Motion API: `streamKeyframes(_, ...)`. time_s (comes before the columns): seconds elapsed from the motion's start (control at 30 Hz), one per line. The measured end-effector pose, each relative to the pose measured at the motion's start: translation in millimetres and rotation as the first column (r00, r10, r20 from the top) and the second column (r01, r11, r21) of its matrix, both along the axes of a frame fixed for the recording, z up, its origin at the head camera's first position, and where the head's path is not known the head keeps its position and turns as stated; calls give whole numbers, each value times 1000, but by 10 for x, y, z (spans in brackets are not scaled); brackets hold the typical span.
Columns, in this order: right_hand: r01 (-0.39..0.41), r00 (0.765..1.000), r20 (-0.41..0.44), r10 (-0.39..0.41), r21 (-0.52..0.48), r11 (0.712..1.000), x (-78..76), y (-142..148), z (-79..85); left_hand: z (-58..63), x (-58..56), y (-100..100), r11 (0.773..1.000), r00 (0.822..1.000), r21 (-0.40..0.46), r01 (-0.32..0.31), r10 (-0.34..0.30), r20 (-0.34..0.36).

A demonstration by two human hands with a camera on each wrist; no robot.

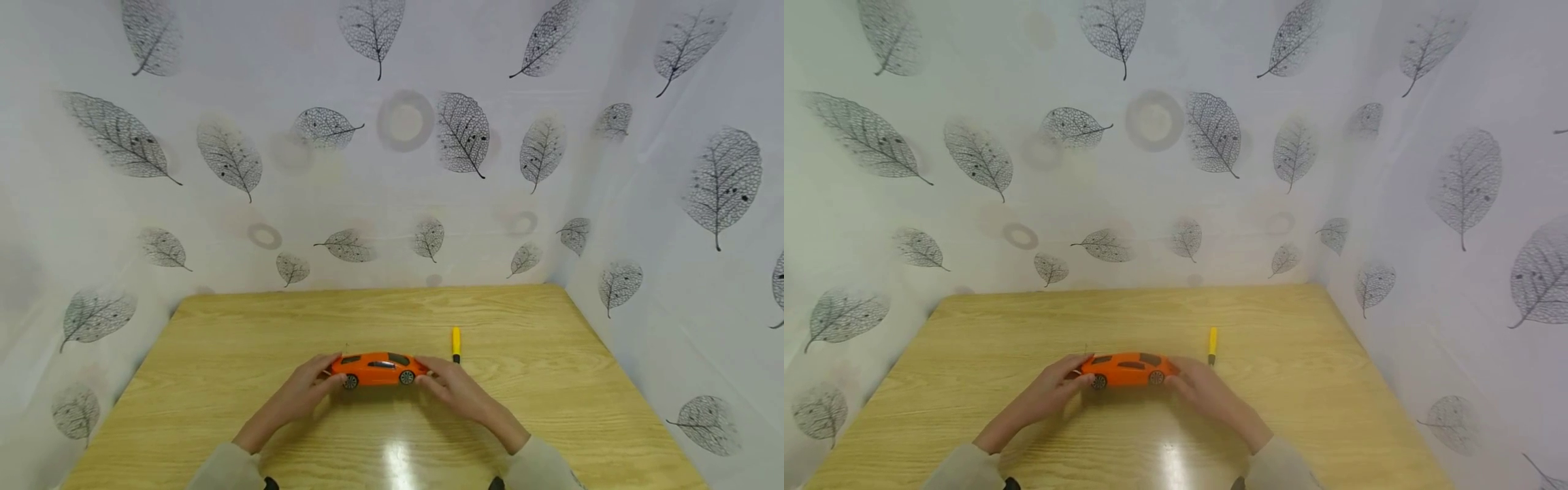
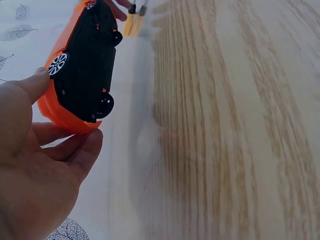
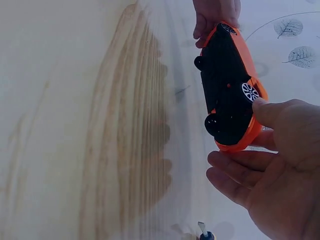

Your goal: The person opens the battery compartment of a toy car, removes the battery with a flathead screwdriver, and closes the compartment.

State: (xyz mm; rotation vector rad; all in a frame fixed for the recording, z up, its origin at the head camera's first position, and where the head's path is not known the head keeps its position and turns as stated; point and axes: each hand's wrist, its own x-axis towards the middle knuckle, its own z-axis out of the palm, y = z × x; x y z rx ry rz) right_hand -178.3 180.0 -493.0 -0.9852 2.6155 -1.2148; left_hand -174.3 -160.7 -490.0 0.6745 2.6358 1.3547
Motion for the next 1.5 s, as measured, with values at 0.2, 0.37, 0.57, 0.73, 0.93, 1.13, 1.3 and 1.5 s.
streamKeyframes(0.2,7,1000,-21,-7,-17,1000,-15,7,12,19,4,24,999,999,16,-37,37,-37)
streamKeyframes(0.37,26,997,-71,-27,-17,1000,-31,-11,21,18,-6,53,994,996,56,-92,92,-7)
streamKeyframes(0.57,40,996,-78,-42,-33,999,-41,-23,58,21,-13,70,988,991,82,-132,131,21)
streamKeyframes(0.73,59,997,-56,-62,-57,997,-32,-26,117,33,-16,68,980,987,118,-160,159,14)
streamKeyframes(0.93,77,996,-48,-81,-79,994,-20,-23,145,51,-20,56,974,983,138,-181,179,30)
streamKeyframes(1.13,75,995,-58,-81,-106,992,-38,-14,124,77,-33,80,966,974,138,-218,208,89)
streamKeyframes(1.3,88,993,-66,-97,-121,989,-48,-16,126,110,-36,100,963,969,129,-238,227,94)
streamKeyframes(1.5,111,990,-70,-122,-142,984,-47,-24,135,168,-46,119,967,971,106,-233,225,84)
